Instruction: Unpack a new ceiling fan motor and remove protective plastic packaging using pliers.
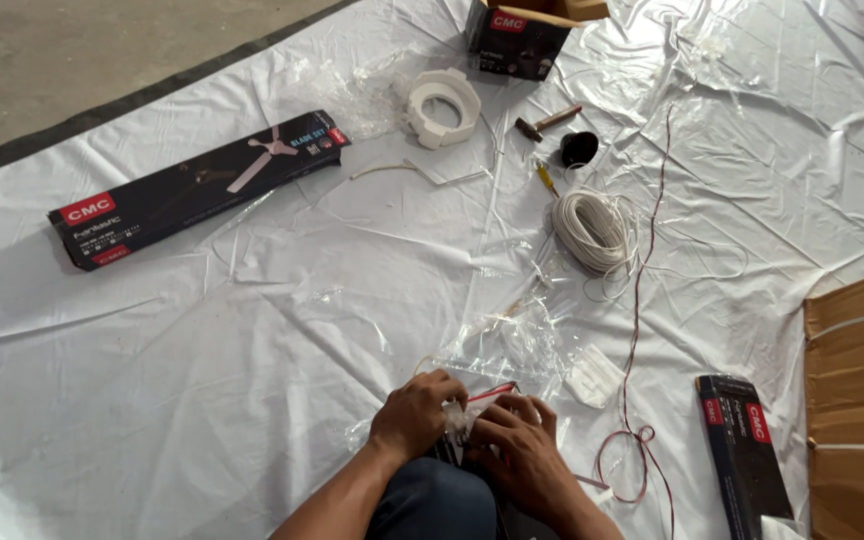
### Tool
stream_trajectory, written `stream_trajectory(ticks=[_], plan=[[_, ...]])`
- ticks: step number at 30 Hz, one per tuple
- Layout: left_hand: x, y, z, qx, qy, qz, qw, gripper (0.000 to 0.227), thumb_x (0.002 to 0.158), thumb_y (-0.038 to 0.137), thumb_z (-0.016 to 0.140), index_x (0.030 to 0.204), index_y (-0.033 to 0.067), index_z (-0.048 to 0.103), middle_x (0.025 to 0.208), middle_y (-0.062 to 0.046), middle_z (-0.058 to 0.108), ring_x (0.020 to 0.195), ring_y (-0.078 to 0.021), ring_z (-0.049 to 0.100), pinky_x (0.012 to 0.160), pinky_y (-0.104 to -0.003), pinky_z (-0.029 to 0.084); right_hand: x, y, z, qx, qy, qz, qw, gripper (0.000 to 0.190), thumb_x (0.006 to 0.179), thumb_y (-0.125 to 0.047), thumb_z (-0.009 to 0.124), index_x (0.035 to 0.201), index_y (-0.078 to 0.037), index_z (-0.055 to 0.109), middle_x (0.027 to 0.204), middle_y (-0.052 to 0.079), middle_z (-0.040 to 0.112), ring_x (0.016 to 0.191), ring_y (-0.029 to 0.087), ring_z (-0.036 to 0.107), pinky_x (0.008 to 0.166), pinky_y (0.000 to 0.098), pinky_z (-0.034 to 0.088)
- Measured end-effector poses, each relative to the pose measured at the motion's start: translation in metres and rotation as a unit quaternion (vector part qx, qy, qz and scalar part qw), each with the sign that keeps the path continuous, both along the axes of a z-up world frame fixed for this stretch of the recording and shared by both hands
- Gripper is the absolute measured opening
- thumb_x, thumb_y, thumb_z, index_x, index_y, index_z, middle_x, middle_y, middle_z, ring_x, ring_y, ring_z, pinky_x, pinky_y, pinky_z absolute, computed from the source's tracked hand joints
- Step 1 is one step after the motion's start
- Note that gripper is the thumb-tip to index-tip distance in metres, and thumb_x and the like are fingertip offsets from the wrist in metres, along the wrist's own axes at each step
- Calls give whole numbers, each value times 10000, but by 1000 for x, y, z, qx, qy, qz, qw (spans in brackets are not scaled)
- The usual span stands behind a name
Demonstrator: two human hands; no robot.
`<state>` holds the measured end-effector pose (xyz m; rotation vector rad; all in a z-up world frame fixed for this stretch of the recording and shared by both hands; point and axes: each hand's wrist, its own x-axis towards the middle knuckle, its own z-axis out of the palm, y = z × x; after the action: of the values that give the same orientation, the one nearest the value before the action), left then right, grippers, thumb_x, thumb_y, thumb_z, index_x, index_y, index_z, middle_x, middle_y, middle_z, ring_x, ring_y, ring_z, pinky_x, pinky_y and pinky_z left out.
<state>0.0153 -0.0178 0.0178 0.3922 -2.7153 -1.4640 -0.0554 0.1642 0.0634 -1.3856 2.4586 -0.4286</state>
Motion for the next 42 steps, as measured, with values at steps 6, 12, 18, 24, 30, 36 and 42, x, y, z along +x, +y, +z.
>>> stream_trajectory(ticks=[6, 12, 18, 24, 30, 36, 42], plan=[[-5, 2, -33, -1, 51, 8, 999, 228, 897, 138, 532, 968, 146, 748, 1076, -32, 712, 1027, -265, 693, 924, -418, 553, 14, 9, 15, -36, 63, 63, 995, 164, 850, -254, 731, 1002, -194, 736, 1051, -30, 765, 1351, 250, 475, 1139, 558, 37], [1, -2, -9, -27, 66, -41, 997, 248, 925, 327, 584, 1015, 113, 673, 1035, -76, 660, 1008, -272, 671, 859, -442, 559, 27, -1, 19, -29, 112, 9, 993, 259, 860, -238, 710, 1112, -184, 736, 998, 0, 786, 1340, 239, 510, 1176, 568, 35], [-1, 0, -24, -100, 32, -89, 990, 373, 968, 478, 571, 1104, 132, 602, 1111, -73, 601, 1090, -278, 609, 882, -466, 537, 62, 15, 23, -102, 212, -30, 972, 260, 865, -231, 700, 1119, -205, 747, 892, -15, 793, 1224, 233, 631, 1191, 558, 113], [-5, 2, -26, -124, 41, -93, 987, 369, 996, 457, 530, 1151, 125, 580, 1140, -81, 590, 1127, -285, 587, 923, -462, 520, 93, 89, -72, -85, -55, -315, 943, 291, 878, -247, 708, 1158, -220, 787, 772, 16, 795, 702, 141, 782, 753, 316, 566], [-9, 0, -7, -12, -8, -114, 993, 451, 983, 509, 474, 1218, 190, 690, 1231, -51, 586, 1209, -249, 565, 1007, -441, 470, 76, 27, -12, -51, -115, -375, 918, 315, 893, -326, 739, 1135, -167, 614, 662, 132, 635, 623, 258, 672, 631, 383, 535], [-15, -1, -20, -18, -5, -129, 991, 421, 950, 499, 543, 1185, 229, 764, 1243, -75, 566, 1217, -266, 564, 1010, -428, 481, 57, -29, 21, 20, -87, -400, 912, 407, 894, -496, 646, 1066, -131, 588, 813, 103, 727, 813, 329, 719, 715, 492, 521], [-12, -1, -15, -30, 2, -117, 993, 330, 973, 389, 555, 1183, 141, 611, 1226, -67, 581, 1199, -275, 578, 977, -459, 489, 56, -14, 1, 18, -61, -341, 938, 297, 914, -395, 598, 980, -128, 711, 821, 147, 735, 810, 359, 715, 725, 506, 527]])
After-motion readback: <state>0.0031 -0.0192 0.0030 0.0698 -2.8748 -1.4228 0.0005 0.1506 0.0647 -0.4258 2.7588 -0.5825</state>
